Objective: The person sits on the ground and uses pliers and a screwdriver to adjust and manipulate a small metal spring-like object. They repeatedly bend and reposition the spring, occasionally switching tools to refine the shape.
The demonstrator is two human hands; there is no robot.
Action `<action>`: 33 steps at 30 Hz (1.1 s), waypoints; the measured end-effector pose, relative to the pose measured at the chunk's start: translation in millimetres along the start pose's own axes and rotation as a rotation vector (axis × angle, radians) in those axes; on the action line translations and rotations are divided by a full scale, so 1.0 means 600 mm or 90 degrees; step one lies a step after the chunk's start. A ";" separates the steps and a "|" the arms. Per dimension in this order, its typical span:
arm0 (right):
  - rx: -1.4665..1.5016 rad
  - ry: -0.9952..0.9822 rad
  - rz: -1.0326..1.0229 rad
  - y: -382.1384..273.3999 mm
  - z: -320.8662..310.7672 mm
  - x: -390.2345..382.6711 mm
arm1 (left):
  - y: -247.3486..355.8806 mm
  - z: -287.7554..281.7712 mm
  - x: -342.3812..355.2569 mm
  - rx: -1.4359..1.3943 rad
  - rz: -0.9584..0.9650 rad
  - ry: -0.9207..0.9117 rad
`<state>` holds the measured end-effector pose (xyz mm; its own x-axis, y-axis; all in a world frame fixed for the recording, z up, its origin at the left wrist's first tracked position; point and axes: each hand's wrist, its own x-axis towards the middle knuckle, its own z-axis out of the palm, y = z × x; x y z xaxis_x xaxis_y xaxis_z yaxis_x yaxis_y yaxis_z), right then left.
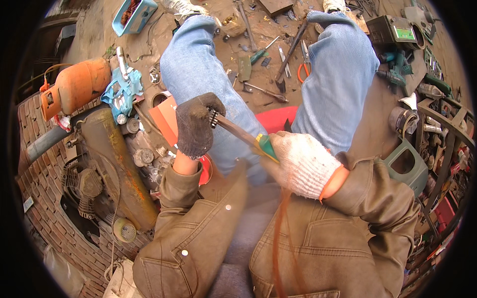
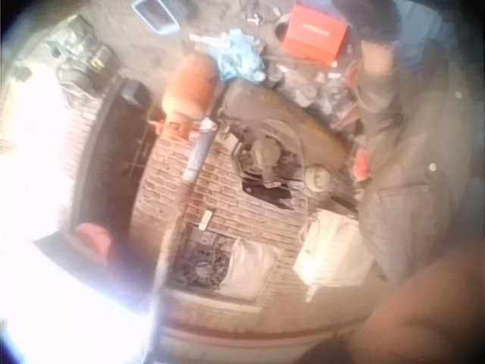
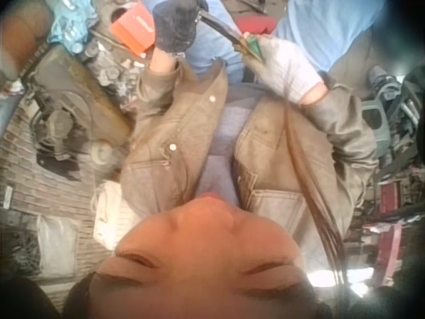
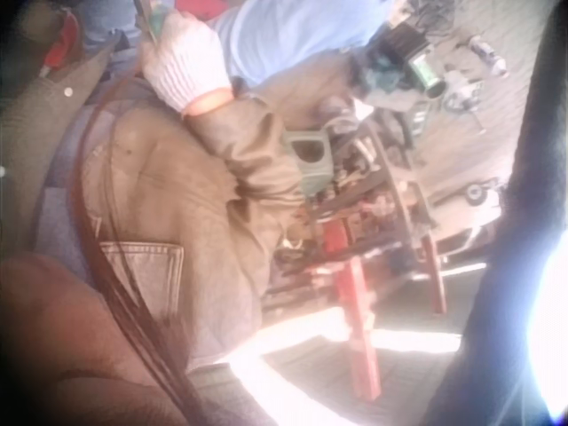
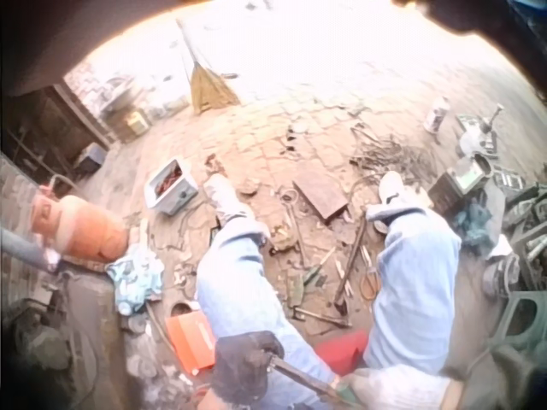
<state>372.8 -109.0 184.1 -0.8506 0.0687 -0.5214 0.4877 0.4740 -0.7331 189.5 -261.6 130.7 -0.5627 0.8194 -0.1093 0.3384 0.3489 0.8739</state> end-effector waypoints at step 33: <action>0.001 -0.141 0.011 -0.026 -0.036 0.030 | 0.000 -0.011 0.007 0.123 0.042 0.023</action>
<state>345.7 -95.9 195.4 -0.7781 -0.1180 -0.6170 0.5021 0.4733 -0.7238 182.4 -261.0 133.5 -0.5602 0.8276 -0.0351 0.5111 0.3787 0.7716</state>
